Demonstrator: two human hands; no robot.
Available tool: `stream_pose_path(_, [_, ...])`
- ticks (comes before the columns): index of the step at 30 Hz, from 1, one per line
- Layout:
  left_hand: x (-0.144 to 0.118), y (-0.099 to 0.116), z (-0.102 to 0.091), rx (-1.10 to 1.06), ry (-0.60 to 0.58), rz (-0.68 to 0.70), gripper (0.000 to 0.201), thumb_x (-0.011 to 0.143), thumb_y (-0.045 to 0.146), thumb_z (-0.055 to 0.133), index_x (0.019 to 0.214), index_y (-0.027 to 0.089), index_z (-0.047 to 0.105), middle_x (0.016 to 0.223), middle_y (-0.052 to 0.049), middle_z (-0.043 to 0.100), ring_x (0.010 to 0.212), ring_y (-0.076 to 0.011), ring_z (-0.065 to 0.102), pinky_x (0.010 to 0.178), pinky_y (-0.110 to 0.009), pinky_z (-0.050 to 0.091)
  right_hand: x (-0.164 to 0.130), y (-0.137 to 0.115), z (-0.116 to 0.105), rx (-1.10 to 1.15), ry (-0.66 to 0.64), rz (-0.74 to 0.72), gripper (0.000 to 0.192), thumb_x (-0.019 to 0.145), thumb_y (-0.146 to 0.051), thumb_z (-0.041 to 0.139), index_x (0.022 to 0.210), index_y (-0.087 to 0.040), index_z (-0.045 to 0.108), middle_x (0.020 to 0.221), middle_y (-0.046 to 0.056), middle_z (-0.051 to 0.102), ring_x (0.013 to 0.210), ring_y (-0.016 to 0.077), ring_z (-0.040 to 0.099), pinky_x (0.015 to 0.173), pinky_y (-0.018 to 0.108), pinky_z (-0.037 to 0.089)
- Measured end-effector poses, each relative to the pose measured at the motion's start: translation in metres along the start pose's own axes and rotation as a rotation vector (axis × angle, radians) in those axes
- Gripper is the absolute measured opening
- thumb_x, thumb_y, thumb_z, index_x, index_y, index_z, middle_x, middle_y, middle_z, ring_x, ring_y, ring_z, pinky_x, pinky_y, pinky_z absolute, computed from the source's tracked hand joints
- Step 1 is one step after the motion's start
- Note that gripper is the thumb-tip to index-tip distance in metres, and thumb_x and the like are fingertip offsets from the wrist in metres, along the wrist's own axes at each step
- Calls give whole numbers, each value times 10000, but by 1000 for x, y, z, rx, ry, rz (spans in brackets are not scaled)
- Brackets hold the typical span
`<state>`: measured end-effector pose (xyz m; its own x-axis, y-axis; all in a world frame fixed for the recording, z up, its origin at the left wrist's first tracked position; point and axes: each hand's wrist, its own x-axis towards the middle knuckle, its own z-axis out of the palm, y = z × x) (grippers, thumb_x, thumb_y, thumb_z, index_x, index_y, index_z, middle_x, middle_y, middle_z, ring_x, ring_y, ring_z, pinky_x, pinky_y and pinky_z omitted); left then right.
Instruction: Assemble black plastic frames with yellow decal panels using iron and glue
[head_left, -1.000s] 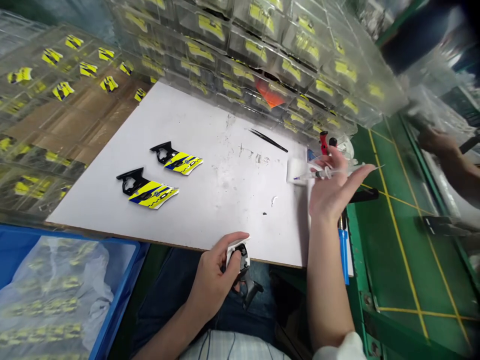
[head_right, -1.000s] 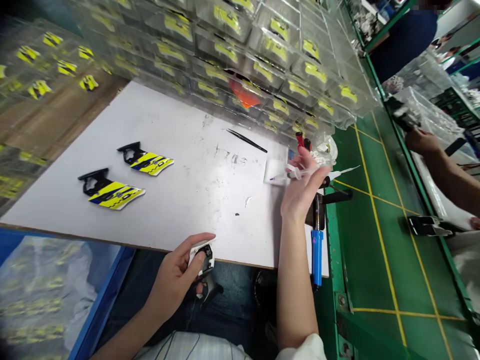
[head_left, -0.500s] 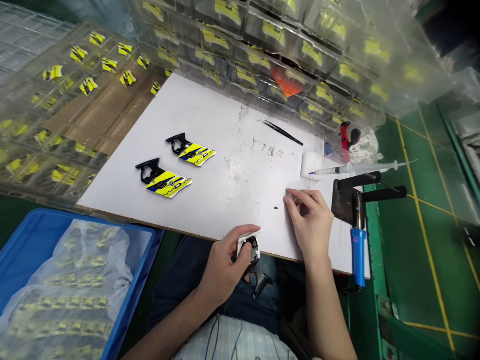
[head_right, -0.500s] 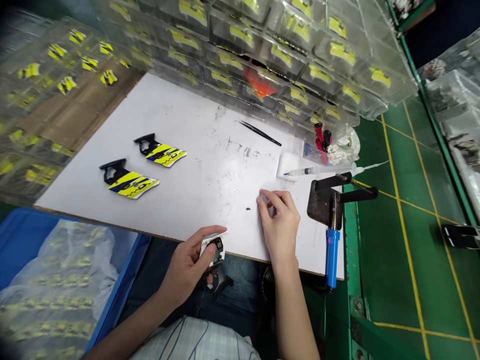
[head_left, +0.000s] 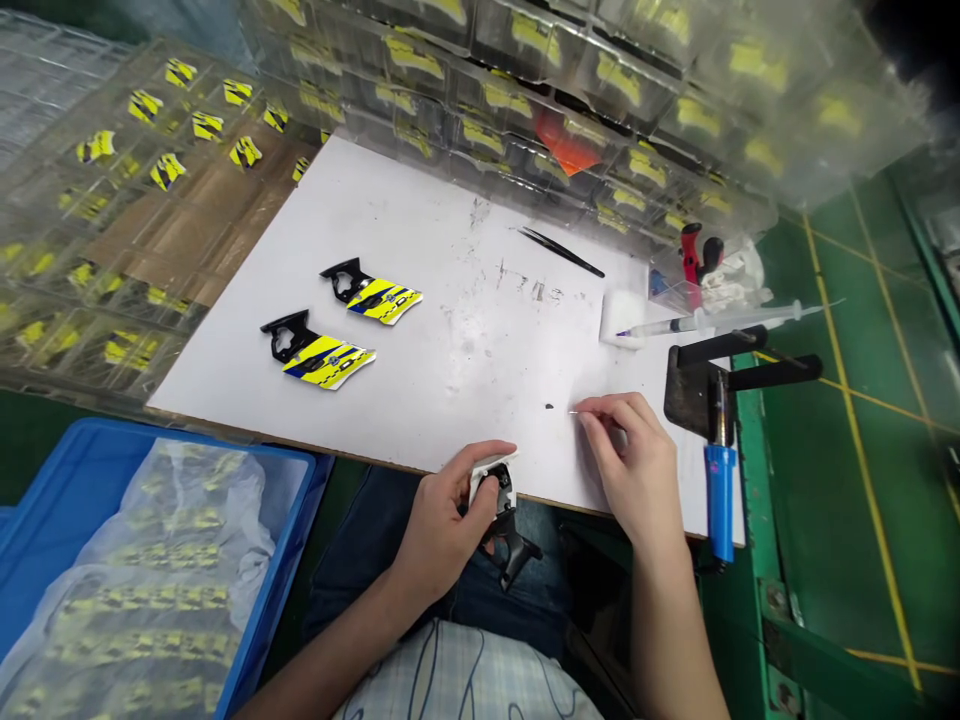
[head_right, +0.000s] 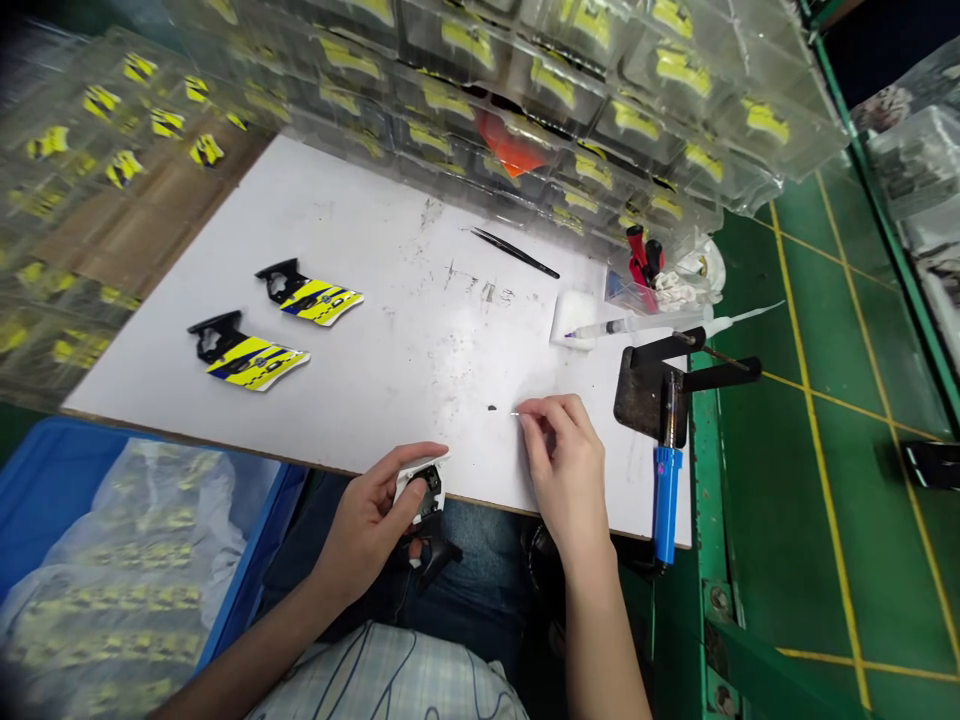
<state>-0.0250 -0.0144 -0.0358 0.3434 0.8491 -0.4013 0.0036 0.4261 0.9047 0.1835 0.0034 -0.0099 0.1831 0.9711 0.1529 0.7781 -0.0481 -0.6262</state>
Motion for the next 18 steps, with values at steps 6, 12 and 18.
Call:
stream_pose_path(6, [0, 0, 1, -26, -1, -15, 383, 955, 326, 486, 1265, 166, 645, 527, 75, 406, 407, -98, 425, 392, -185, 439, -8, 0, -9, 171, -33, 44, 103, 984, -231, 596, 966, -241, 698, 925, 2, 640, 842, 153, 628, 734, 264, 492])
stream_pose_path(12, [0, 2, 1, 0, 3, -8, 378, 953, 322, 487, 1254, 160, 649, 508, 82, 380, 388, -99, 419, 381, -184, 422, -3, -8, -5, -125, -62, -161, 153, 939, -99, 612, 971, -182, 737, 933, 24, 622, 822, 149, 621, 726, 262, 493])
stream_pose_path(18, [0, 3, 2, -17, 10, -16, 374, 950, 322, 490, 1247, 158, 649, 520, 80, 388, 399, -96, 409, 377, -181, 423, 2, -7, 4, 128, -43, 35, 107, 897, -126, 683, 958, -211, 660, 855, -30, 668, 760, 131, 644, 742, 255, 520])
